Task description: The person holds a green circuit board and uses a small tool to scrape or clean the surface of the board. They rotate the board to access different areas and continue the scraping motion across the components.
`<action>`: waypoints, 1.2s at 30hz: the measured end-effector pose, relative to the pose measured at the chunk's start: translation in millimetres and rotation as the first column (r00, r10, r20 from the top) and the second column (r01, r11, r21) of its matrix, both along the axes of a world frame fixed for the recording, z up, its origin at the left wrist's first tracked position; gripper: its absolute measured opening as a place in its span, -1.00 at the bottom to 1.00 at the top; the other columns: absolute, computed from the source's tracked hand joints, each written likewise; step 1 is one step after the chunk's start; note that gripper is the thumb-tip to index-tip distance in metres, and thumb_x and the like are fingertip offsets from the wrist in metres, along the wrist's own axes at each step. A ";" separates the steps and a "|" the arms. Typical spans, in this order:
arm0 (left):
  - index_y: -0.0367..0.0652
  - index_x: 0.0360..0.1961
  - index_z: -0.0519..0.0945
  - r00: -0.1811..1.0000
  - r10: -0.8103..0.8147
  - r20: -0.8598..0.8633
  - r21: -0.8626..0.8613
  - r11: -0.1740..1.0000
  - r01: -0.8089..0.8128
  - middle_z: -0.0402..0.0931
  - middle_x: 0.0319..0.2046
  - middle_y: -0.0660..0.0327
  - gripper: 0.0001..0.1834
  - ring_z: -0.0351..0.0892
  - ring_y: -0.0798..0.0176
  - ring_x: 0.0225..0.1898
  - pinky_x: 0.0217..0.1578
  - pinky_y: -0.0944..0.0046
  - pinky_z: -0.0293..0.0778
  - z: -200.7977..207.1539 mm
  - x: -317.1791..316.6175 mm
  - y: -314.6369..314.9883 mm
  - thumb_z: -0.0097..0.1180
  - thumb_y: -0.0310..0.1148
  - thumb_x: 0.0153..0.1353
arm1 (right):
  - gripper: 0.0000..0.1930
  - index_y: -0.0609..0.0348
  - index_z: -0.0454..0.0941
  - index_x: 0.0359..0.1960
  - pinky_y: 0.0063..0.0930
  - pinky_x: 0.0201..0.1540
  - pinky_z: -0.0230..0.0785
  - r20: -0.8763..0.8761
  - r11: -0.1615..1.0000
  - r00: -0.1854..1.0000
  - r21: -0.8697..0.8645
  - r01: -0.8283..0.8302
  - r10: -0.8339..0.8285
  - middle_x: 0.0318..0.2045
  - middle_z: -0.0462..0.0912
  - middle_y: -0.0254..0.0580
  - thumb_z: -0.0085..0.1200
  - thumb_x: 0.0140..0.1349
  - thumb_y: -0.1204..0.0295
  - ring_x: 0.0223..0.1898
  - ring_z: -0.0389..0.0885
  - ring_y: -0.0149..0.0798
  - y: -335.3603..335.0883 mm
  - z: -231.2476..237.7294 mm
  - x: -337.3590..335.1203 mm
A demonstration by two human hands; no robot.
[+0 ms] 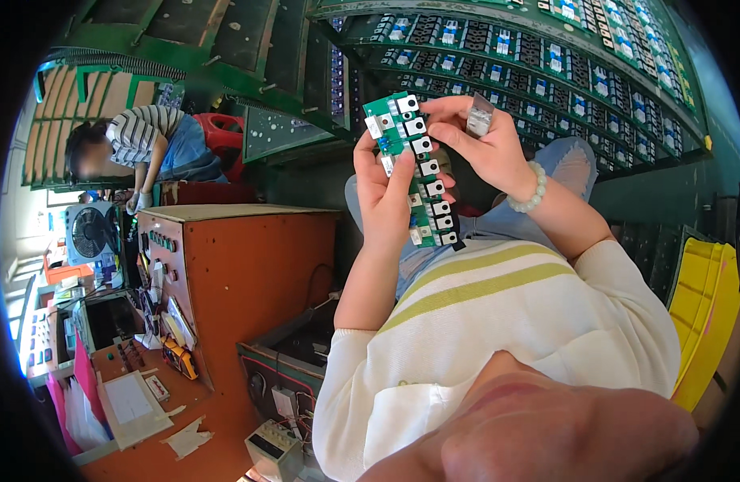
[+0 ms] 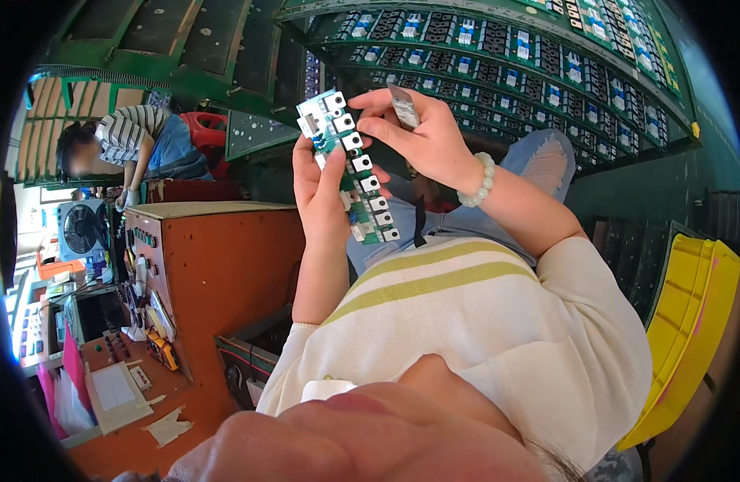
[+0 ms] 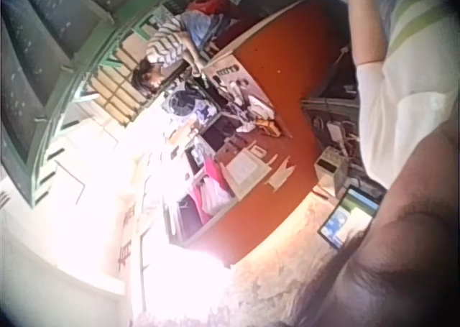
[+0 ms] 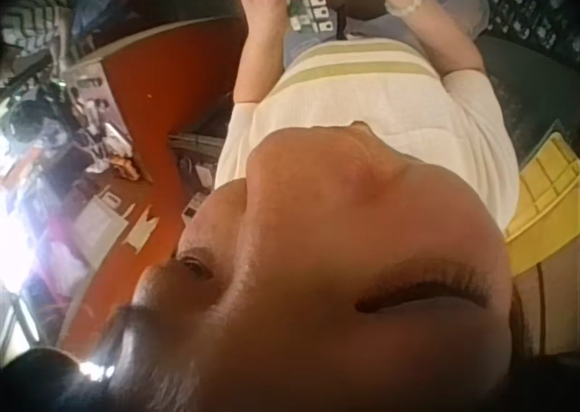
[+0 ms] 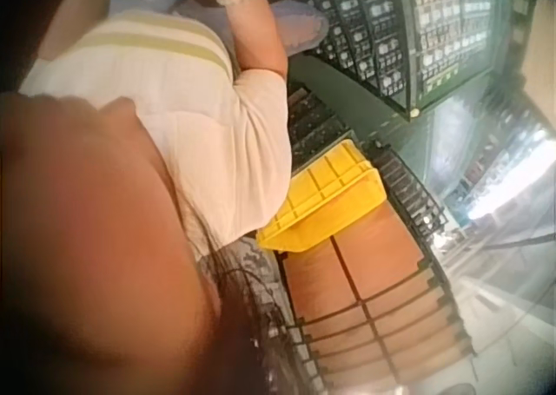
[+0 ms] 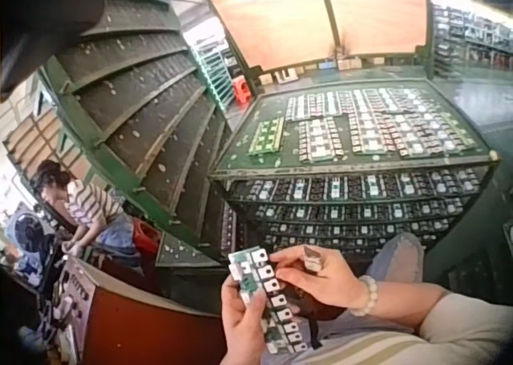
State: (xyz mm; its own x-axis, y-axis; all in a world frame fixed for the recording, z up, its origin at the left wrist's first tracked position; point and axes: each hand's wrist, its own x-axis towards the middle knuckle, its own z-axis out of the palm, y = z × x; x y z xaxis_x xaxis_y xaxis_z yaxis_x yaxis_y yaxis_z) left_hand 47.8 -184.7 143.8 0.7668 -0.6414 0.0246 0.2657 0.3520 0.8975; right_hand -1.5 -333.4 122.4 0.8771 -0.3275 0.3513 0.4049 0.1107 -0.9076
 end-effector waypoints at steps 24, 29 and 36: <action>-0.09 0.07 0.10 0.998 -0.011 0.058 -0.062 0.998 0.015 0.46 -0.22 0.05 -0.71 0.58 0.24 -0.50 -0.56 0.27 0.59 -4.6 -8.1 -2.7 -0.23 -0.39 0.38 | -0.78 0.26 0.56 -0.18 -0.57 -0.46 0.45 0.171 0.917 0.968 -0.325 0.231 -0.183 -0.38 0.58 -0.17 0.04 0.12 0.67 -0.44 0.57 -0.35 6.5 9.1 2.7; -0.09 0.07 0.10 1.000 0.012 0.026 -0.100 0.995 -0.010 0.45 -0.22 0.06 -0.71 0.57 0.24 -0.50 -0.55 0.27 0.58 -6.5 -14.0 -6.9 -0.23 -0.40 0.37 | -0.79 0.26 0.55 -0.16 -0.57 -0.46 0.43 0.220 0.879 0.953 -0.385 0.280 -0.208 -0.38 0.57 -0.17 0.03 0.15 0.66 -0.44 0.56 -0.35 6.0 7.9 0.4; -0.12 0.05 0.13 0.997 0.066 0.043 -0.087 0.994 -0.062 0.48 -0.27 0.06 -0.75 0.57 0.23 -0.52 -0.57 0.28 0.58 0.3 -17.5 -10.0 -0.28 -0.37 0.38 | -0.80 0.29 0.54 -0.16 -0.64 -0.49 0.41 0.269 0.824 0.944 -0.480 0.302 -0.190 -0.39 0.56 -0.16 -0.01 0.20 0.68 -0.50 0.53 -0.44 0.5 12.9 -1.1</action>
